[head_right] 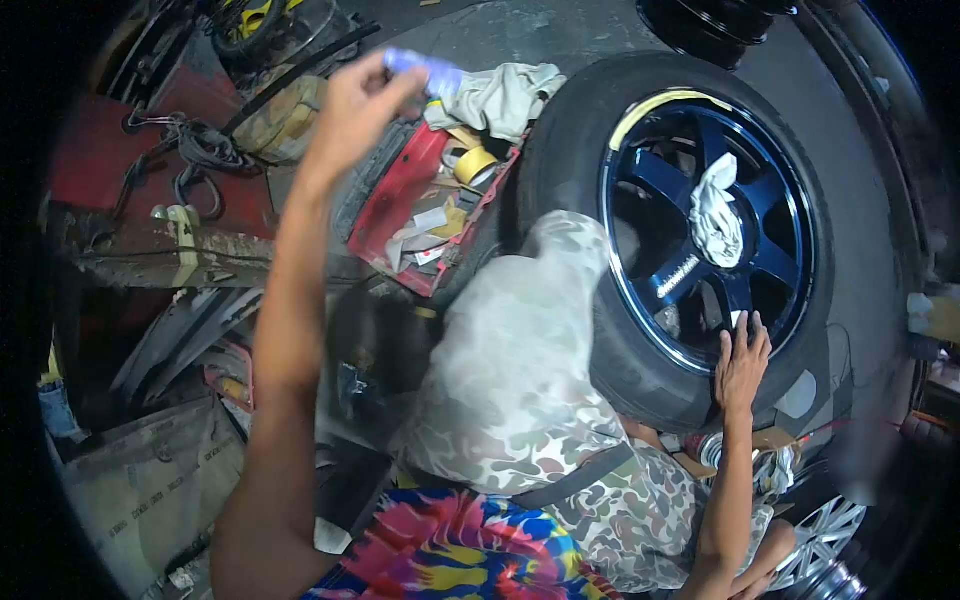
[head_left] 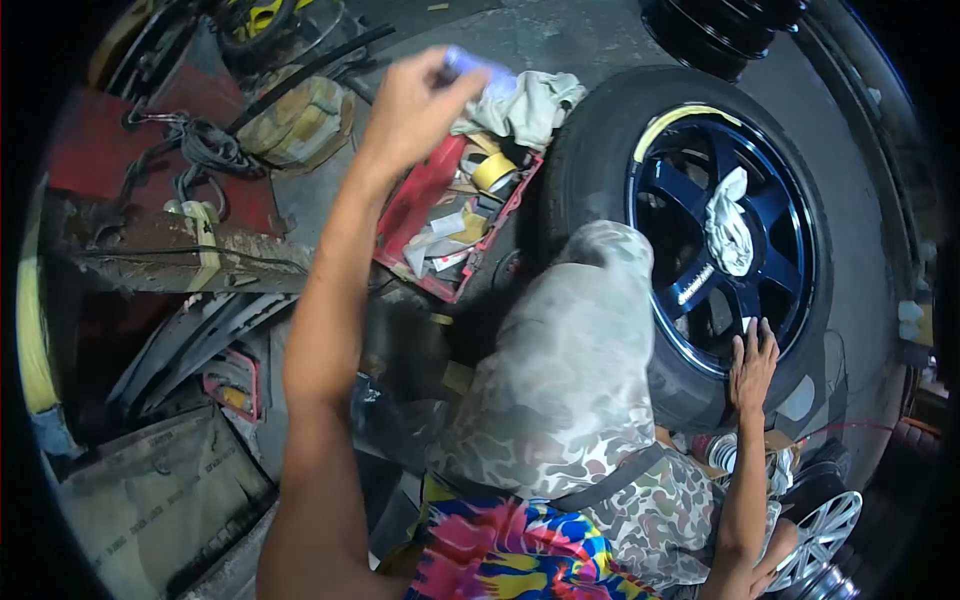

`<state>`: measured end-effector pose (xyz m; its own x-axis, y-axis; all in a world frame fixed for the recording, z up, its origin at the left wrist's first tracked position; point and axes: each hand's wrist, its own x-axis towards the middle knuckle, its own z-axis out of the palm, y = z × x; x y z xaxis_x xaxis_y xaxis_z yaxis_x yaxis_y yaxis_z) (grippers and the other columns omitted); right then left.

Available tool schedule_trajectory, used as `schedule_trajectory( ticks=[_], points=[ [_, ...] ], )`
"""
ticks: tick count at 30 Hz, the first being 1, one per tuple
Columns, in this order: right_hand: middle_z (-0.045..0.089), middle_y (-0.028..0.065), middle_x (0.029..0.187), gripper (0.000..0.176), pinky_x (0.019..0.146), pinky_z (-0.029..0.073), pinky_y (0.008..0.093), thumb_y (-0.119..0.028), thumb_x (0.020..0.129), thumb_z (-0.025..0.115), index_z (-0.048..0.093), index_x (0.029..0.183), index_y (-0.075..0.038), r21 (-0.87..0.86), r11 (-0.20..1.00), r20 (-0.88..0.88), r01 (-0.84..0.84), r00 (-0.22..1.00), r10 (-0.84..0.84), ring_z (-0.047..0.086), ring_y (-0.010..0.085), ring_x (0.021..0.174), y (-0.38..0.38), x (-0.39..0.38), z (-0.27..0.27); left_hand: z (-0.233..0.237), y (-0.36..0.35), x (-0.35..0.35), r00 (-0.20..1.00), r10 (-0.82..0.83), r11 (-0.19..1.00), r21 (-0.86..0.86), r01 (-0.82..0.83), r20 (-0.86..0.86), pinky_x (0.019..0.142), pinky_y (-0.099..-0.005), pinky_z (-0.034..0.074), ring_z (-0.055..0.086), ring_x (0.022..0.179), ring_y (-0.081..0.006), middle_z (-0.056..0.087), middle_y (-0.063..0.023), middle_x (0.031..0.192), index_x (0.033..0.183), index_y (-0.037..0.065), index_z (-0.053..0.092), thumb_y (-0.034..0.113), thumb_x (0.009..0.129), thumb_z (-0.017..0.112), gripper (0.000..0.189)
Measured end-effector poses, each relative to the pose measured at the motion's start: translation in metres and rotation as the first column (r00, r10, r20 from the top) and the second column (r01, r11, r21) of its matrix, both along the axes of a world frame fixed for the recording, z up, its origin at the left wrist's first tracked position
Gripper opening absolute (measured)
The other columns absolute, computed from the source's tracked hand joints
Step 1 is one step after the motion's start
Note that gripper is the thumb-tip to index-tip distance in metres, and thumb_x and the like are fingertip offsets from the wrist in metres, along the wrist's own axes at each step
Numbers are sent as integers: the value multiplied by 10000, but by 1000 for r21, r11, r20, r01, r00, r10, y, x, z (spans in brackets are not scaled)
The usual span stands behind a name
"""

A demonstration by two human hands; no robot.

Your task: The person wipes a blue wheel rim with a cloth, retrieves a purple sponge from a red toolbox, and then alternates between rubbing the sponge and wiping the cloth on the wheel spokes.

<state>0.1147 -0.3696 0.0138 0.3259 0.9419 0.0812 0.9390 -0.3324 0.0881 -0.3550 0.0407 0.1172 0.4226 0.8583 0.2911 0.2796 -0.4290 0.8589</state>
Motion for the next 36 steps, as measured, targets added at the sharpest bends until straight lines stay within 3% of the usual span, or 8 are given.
schedule_trajectory(
  ticks=[3, 8, 15, 20, 23, 28, 32, 36],
  points=[
    [514, 257, 1529, 498, 1178, 383, 505, -258, 1096, 573, 540, 1534, -25, 8, 1000, 12, -2, 1000, 2, 487, 440, 1392, -5, -5, 6, -79, -25, -38, 963, 268, 959, 104, -263, -38, 648, -350, 503, 643, 702, -165, 713, -84, 777, 957, 7, 770, 247, 870, 773, 256],
    [525, 246, 1516, 463, 1174, 382, 504, -211, 1092, 579, 562, 1517, -30, -3, 999, -124, 35, 992, -35, 492, 433, 1382, -19, -12, 16, -155, -76, -98, 926, 328, 874, -312, -372, -186, 609, -426, 481, 589, 590, -254, 616, -160, 649, 732, -6, 591, 161, 785, 757, 241],
    [521, 201, 1545, 472, 1210, 355, 482, -237, 1091, 588, 556, 1528, -61, 27, 997, -134, 69, 989, -64, 486, 386, 1422, -23, -9, 7, -213, -57, -85, 837, 386, 884, -102, -455, -389, 626, -490, 486, 622, 612, -391, 634, -223, 681, 736, -5, 593, 158, 791, 758, 238],
    [543, 219, 1513, 497, 1187, 373, 499, -214, 1058, 644, 565, 1521, -50, 74, 994, -155, 75, 986, -63, 511, 412, 1387, -20, -11, 6, -241, -36, -62, 659, 42, 890, -271, -366, -751, 929, -502, 596, 740, 1076, -406, 770, -220, 1068, 1086, 43, 790, 389, 842, 860, 430],
    [557, 215, 1480, 523, 1169, 385, 496, -242, 1047, 669, 566, 1523, -53, 78, 992, -152, 97, 985, -84, 523, 403, 1366, -17, -15, 7, -254, -41, -46, 543, -146, 941, -286, -182, -827, 943, -520, 584, 739, 1076, -417, 763, -242, 1095, 1086, 13, 787, 412, 826, 877, 484],
    [568, 202, 1442, 546, 1151, 397, 494, -273, 1035, 691, 569, 1524, -64, 82, 989, -157, 125, 981, -111, 538, 391, 1330, -13, -14, 4, -286, -56, -17, 317, -196, 930, -279, -240, -928, 1020, -486, 589, 647, 1279, -404, 552, -183, 1441, 1468, 96, 483, 500, 719, 945, 968],
    [571, 197, 1428, 552, 1143, 403, 495, -279, 1029, 700, 571, 1527, -80, 77, 986, -143, 146, 981, -134, 540, 389, 1316, -14, -14, 3, -303, -64, -21, 421, -117, 943, -234, -237, -900, 994, -476, 594, 699, 1190, -395, 664, -230, 1314, 1335, 40, 629, 473, 787, 902, 750],
    [574, 195, 1421, 554, 1136, 410, 495, -274, 1025, 706, 573, 1528, -83, 79, 986, -148, 146, 980, -133, 542, 385, 1309, -13, -18, 5, -305, -36, -43, 633, -32, 952, -217, -217, -774, 924, -481, 595, 753, 993, -397, 758, -252, 1027, 1002, 5, 777, 357, 917, 789, 363]
  ],
)
